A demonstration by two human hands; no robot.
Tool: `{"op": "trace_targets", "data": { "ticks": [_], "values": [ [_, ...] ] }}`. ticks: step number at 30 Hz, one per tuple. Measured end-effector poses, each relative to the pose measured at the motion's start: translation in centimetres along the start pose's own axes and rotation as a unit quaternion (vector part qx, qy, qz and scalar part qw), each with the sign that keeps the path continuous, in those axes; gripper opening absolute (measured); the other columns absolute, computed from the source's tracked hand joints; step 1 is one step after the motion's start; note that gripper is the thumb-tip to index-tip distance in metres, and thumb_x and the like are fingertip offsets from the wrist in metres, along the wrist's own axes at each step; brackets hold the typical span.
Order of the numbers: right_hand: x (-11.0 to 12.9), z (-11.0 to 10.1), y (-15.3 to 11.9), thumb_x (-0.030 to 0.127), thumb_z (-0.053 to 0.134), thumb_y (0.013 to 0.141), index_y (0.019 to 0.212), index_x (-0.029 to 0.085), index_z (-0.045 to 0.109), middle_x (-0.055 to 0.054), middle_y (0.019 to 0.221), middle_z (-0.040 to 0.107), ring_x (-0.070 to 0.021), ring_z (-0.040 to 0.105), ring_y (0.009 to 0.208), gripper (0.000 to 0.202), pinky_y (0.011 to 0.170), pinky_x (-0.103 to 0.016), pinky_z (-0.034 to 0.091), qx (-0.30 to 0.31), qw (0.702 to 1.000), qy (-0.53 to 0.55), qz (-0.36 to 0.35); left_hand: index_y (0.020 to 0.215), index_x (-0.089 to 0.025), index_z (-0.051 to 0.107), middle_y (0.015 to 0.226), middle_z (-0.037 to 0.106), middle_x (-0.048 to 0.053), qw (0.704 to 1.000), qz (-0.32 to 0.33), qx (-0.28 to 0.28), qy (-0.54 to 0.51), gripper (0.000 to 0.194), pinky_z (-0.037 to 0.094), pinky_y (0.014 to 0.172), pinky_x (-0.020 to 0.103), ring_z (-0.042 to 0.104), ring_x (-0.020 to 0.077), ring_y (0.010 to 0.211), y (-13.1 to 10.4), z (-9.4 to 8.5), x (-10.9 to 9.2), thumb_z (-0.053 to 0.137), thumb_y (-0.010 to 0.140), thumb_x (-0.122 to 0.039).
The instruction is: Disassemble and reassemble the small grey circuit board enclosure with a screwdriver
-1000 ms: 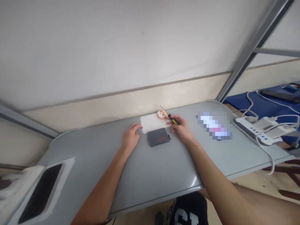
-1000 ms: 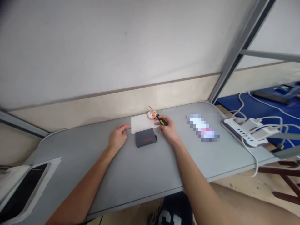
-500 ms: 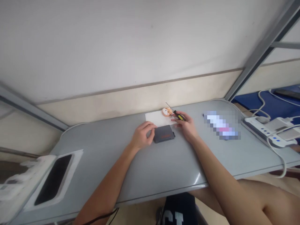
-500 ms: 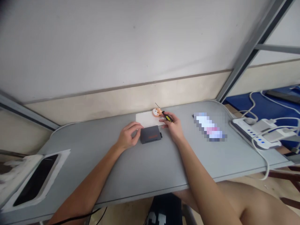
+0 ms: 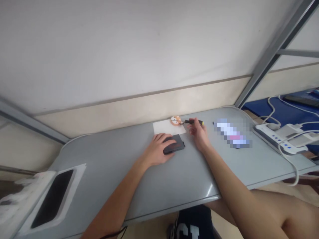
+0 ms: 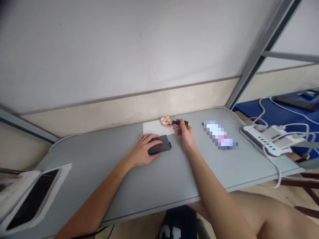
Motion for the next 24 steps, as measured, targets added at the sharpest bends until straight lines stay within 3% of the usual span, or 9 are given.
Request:
{"op": "trace_targets", "data": {
  "ticks": [3,7,11,17,24],
  "values": [
    [0.8,-1.6,0.2,0.065,0.067,0.083,0.085,0.020,0.068,0.002,0.060,0.055,-0.0102,0.043,0.049,0.045,0.045,-0.026,0.030,-0.062,0.998,0.002,-0.021,0.132,-0.028,0.065,0.147,0.055,0.010,1.000,-0.018,-0.004,-0.015,0.042,0.047,0.114,0.051,0.057,0.0300,0.132,-0.2,0.1,0.6,0.073,0.090,-0.030],
    [3.8,-3.8,-0.6,0.045,0.059,0.084,0.063,0.021,0.059,0.001,0.057,0.048,-0.0116,0.043,0.051,0.032,0.046,-0.026,0.032,-0.132,0.983,-0.076,-0.100,0.134,-0.029,0.065,0.147,0.055,0.010,0.999,-0.044,0.004,-0.017,0.045,0.051,0.112,0.049,0.059,0.0299,0.130,-0.6,0.3,1.5,0.074,0.090,-0.034],
    [6.5,-2.1,-2.5,0.028,0.055,0.074,0.049,0.021,0.052,0.001,0.052,0.045,-0.0125,0.045,0.052,0.026,0.048,-0.026,0.036,-0.074,0.963,-0.180,-0.186,0.136,-0.032,0.064,0.144,0.059,0.009,0.999,-0.045,0.015,-0.023,0.052,0.053,0.109,0.047,0.062,0.0298,0.126,-0.6,-0.4,1.7,0.078,0.087,-0.036],
    [5.6,0.1,-4.7,0.024,0.055,0.067,0.051,0.021,0.054,0.004,0.046,0.044,-0.0123,0.046,0.043,0.016,0.044,-0.026,0.034,-0.039,0.953,-0.238,-0.183,0.133,-0.027,0.065,0.131,0.067,0.009,0.999,-0.038,-0.012,-0.029,0.034,0.055,0.104,0.046,0.065,0.0265,0.120,-0.3,-2.3,1.4,0.061,0.099,-0.032],
    [7.1,1.1,-6.7,0.021,0.054,0.068,0.050,0.021,0.053,0.003,0.043,0.045,-0.0114,0.042,0.042,0.019,0.045,-0.027,0.029,-0.025,0.919,-0.272,-0.284,0.119,-0.023,0.069,0.115,0.072,0.008,0.997,-0.034,-0.048,-0.050,0.025,0.058,0.096,0.041,0.069,0.0221,0.107,-0.5,-1.6,2.6,0.050,0.103,-0.023]
  ]
}}
Point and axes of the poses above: each hand's wrist, its own y-axis towards the middle knuckle, its own z-axis out of the palm, x = y × z, the point moved 10 cm from there along y, towards the middle knuckle
